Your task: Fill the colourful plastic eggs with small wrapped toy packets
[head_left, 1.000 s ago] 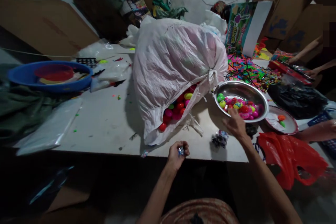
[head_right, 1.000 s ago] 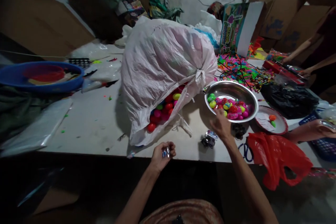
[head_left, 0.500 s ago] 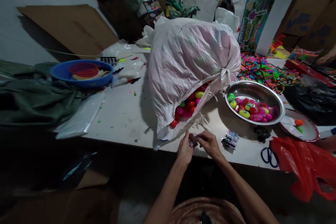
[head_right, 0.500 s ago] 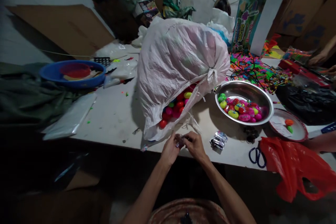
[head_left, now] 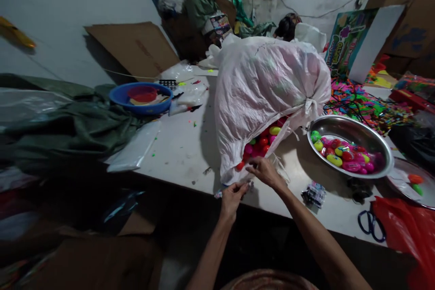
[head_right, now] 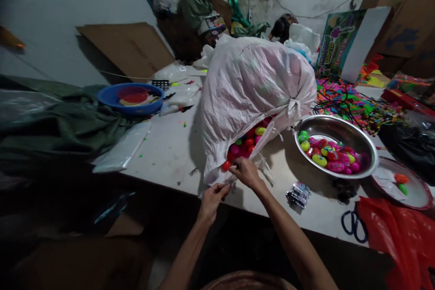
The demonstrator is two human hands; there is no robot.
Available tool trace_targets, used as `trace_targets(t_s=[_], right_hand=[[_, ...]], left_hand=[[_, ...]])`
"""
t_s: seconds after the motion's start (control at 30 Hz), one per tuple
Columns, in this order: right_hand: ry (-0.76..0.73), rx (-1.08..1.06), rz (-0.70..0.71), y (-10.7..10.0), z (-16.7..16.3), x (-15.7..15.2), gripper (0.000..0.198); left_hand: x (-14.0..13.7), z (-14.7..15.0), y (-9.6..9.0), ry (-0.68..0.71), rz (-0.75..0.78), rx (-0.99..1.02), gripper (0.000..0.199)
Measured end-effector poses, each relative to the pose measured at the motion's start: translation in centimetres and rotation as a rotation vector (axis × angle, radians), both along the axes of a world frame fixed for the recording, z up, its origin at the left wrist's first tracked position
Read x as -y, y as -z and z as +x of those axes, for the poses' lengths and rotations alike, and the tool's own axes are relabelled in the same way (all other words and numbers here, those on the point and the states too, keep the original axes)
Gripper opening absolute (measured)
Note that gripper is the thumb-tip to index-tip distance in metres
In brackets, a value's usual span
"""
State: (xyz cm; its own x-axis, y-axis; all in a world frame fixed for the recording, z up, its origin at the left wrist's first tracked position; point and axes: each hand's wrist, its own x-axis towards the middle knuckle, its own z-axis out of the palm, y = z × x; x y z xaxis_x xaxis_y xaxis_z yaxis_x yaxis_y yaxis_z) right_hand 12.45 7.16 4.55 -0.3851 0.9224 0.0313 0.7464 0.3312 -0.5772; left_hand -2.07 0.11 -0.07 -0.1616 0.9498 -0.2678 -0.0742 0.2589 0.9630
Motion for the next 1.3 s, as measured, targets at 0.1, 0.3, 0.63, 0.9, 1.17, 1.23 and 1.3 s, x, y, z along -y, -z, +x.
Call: trace_targets(t_s=[0.1, 0.3, 0.63, 0.9, 1.17, 1.23, 1.3], right_hand=[[0.023, 0.231, 0.108, 0.3, -3.8, -1.8, 0.019], [-0.096, 0.292, 0.126, 2.0, -5.6, -2.4, 0.024], [0.115, -0.489, -0.043, -0.7, 2.7, 3.8, 0.035], [0.051, -0.473, -0.092, -1.5, 6.5, 6.1, 0.031], [0.249, -0.793, -0.182, 1.1, 5.9, 7.8, 0.043], [0.341, -0.919, -0.197, 1.4, 5.5, 8.4, 0.043], [0.363, -1.062, -0.296, 1.7, 5.2, 8.8, 0.043]], left_hand=[[0.1, -1.0, 0.1, -0.149, -0.02, -0.011, 0.042], [0.6, -2.5, 0.0, -0.268, -0.007, 0.091, 0.042], [0.3, -0.4, -0.3, -0.241, 0.025, 0.062, 0.044], [0.0, 3.4, -1.2, -0.023, 0.126, 0.047, 0.043], [0.5, 5.5, -2.6, 0.13, 0.09, 0.256, 0.031], [0.4, 6.2, -2.9, 0.106, 0.076, 0.401, 0.031], [0.3, 6.8, -3.1, 0.064, 0.059, 0.49, 0.031]])
